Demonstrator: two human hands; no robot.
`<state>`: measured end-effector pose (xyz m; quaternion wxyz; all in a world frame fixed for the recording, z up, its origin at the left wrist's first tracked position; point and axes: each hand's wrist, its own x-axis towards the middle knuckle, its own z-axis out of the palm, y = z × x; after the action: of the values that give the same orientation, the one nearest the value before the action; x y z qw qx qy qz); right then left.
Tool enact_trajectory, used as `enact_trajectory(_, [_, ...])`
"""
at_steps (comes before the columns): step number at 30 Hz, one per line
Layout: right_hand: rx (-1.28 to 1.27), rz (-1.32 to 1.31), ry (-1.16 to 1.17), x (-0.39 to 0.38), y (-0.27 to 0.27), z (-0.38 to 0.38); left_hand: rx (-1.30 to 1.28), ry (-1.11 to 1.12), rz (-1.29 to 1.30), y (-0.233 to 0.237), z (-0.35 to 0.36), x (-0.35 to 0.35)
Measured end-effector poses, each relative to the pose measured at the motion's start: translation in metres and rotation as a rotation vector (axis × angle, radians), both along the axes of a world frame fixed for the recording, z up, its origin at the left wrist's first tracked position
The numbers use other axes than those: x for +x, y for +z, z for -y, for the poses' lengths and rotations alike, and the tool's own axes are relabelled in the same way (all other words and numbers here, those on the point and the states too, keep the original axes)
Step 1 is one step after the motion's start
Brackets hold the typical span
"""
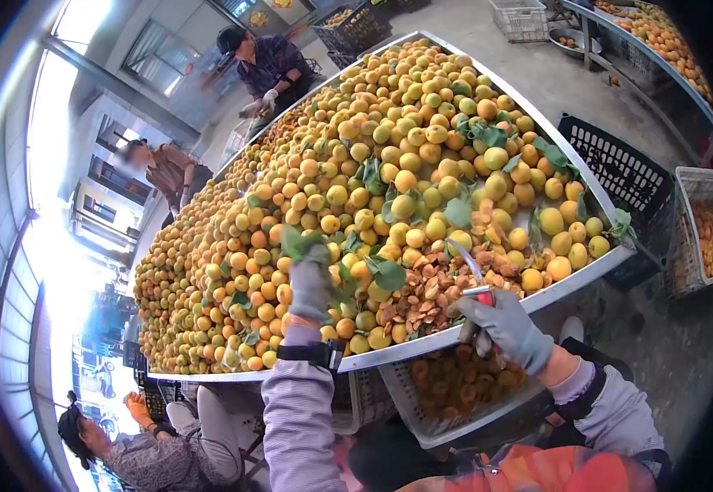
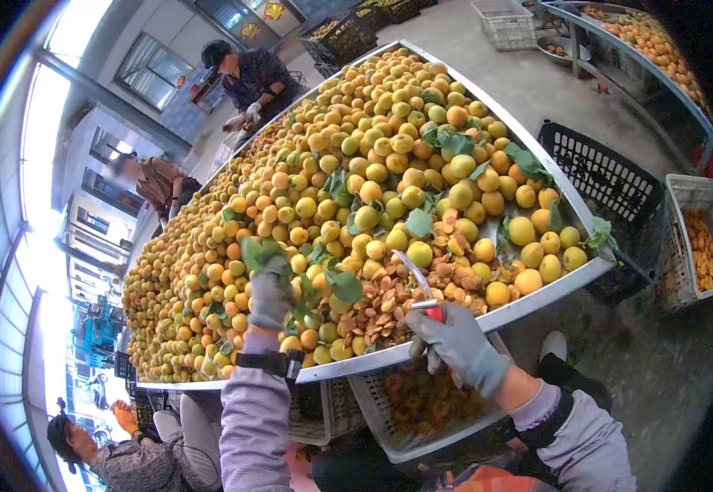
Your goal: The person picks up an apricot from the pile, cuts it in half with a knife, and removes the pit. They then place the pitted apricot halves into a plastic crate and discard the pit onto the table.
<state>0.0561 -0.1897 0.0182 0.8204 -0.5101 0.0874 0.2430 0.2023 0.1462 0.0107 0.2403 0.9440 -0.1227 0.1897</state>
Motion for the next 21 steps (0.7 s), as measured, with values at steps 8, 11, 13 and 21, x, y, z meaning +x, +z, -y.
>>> enact_trajectory(8, [-0.025, -0.018, 0.014, 0.002, 0.002, 0.002, -0.88, -0.068, 0.062, 0.095, -0.008, 0.033])
enact_trajectory(11, [-0.061, 0.006, 0.036, 0.003, 0.006, 0.002, -0.61, 0.157, 0.306, 0.059, 0.005, 0.054])
enact_trajectory(13, [-0.084, -0.002, 0.038, 0.0, 0.009, 0.007, -1.219, 0.232, 0.074, 0.108, 0.015, 0.039])
enact_trajectory(21, [-0.01, 0.001, 0.003, 0.004, 0.01, 0.004, -0.527, -0.269, -0.811, 0.04, 0.048, -0.003])
